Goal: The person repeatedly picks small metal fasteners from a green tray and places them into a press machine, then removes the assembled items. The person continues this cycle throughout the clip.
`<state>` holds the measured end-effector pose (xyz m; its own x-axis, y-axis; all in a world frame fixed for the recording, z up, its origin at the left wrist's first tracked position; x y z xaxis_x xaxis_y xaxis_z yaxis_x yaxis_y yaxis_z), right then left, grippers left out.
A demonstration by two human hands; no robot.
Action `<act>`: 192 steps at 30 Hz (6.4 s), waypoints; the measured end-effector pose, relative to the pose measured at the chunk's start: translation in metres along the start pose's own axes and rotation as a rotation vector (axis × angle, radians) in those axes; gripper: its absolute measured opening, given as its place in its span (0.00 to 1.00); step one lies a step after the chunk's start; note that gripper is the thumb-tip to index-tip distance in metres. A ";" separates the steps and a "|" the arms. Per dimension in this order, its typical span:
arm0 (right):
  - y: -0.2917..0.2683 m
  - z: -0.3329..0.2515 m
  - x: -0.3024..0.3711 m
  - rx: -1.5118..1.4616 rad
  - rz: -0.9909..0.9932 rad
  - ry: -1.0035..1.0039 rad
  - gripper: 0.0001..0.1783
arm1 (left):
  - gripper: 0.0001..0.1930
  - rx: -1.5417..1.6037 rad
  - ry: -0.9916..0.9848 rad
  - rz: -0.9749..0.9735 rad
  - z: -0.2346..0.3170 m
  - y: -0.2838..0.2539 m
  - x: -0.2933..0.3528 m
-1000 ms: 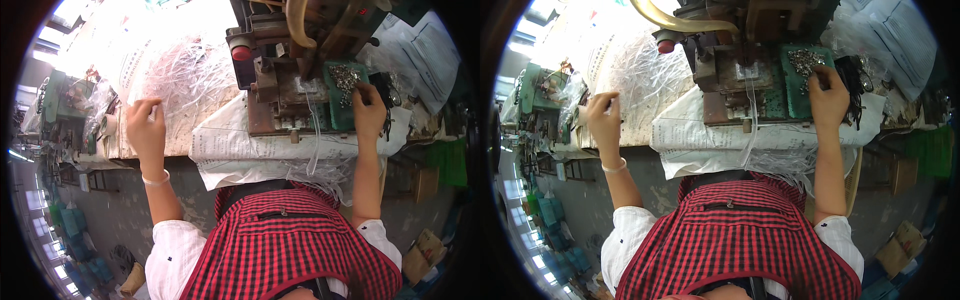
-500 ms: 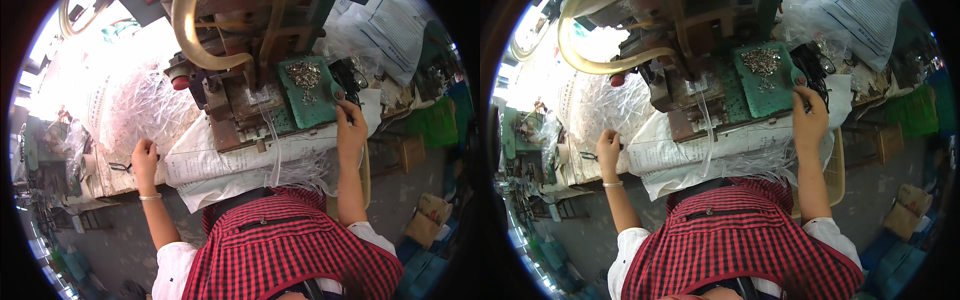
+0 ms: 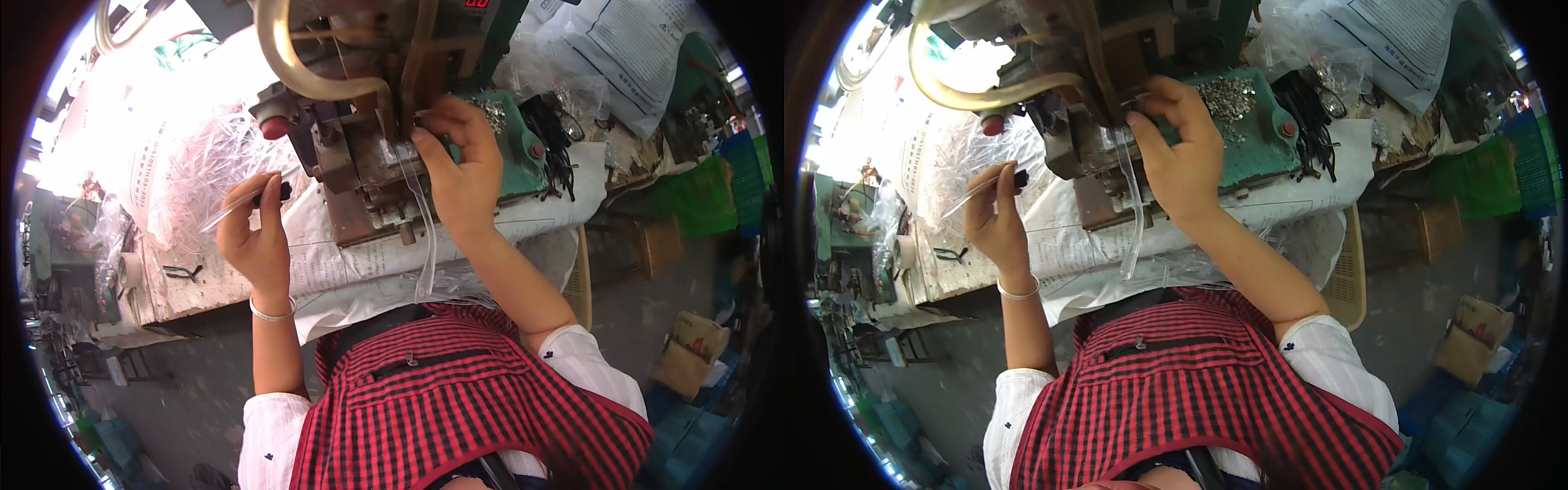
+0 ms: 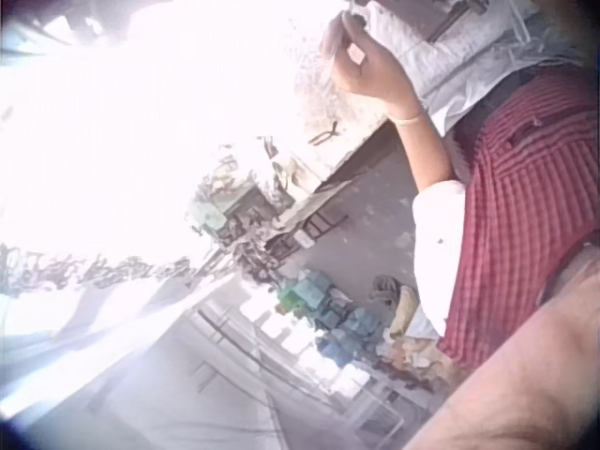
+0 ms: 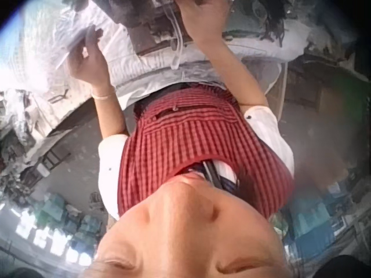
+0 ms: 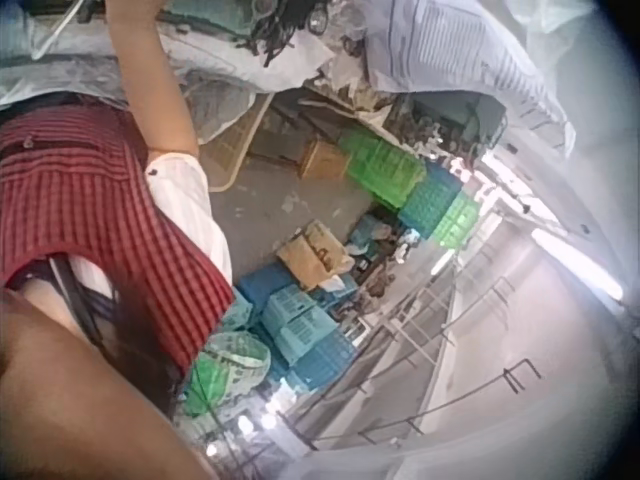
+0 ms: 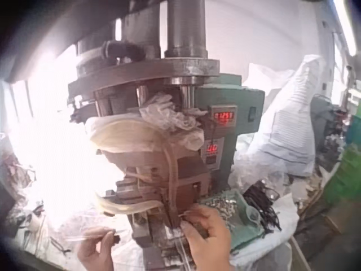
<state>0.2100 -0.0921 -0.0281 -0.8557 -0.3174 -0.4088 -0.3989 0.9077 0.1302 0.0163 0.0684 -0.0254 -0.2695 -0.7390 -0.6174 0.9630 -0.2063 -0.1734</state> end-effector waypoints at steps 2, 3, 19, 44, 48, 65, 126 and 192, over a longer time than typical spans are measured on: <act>0.001 -0.007 -0.003 -0.035 -0.086 0.021 0.25 | 0.08 0.047 0.288 -0.038 0.040 0.008 -0.006; 0.005 -0.013 -0.004 -0.033 -0.108 0.018 0.25 | 0.10 0.023 0.403 -0.078 0.060 0.011 -0.007; -0.129 0.061 -0.030 0.770 -0.085 -0.132 0.15 | 0.10 -0.096 0.974 -0.296 0.074 0.083 0.026; -0.084 0.064 -0.026 0.548 -0.041 -0.004 0.10 | 0.13 -1.096 0.063 -0.419 -0.075 -0.063 -0.013; -0.104 0.067 -0.022 0.699 -0.027 0.005 0.10 | 0.11 -1.142 -0.227 -0.522 -0.138 -0.059 -0.006; -0.017 -0.022 -0.022 0.408 -0.198 -0.446 0.08 | 0.09 -0.828 0.564 -0.527 -0.143 -0.062 -0.029; -0.166 0.042 0.012 0.834 0.110 -0.099 0.09 | 0.06 -1.165 -0.169 -0.692 -0.125 -0.108 -0.033; -0.106 0.062 -0.013 0.628 -0.002 0.098 0.10 | 0.04 -1.052 0.577 -0.882 -0.159 -0.098 -0.003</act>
<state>0.2836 -0.1678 -0.0926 -0.8932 -0.3158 -0.3202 -0.1562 0.8855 -0.4376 -0.0772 0.1930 -0.1287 -0.9561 -0.2243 -0.1888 0.1192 0.2911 -0.9492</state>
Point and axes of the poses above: each hand's wrist, its own x-axis away from the middle knuckle, its own y-axis out of the palm, z = x × y, the point moved 4 cm from there along -x, towards the middle knuckle, and after that the axes turned 2 degrees about z, right-handed, at the moved point
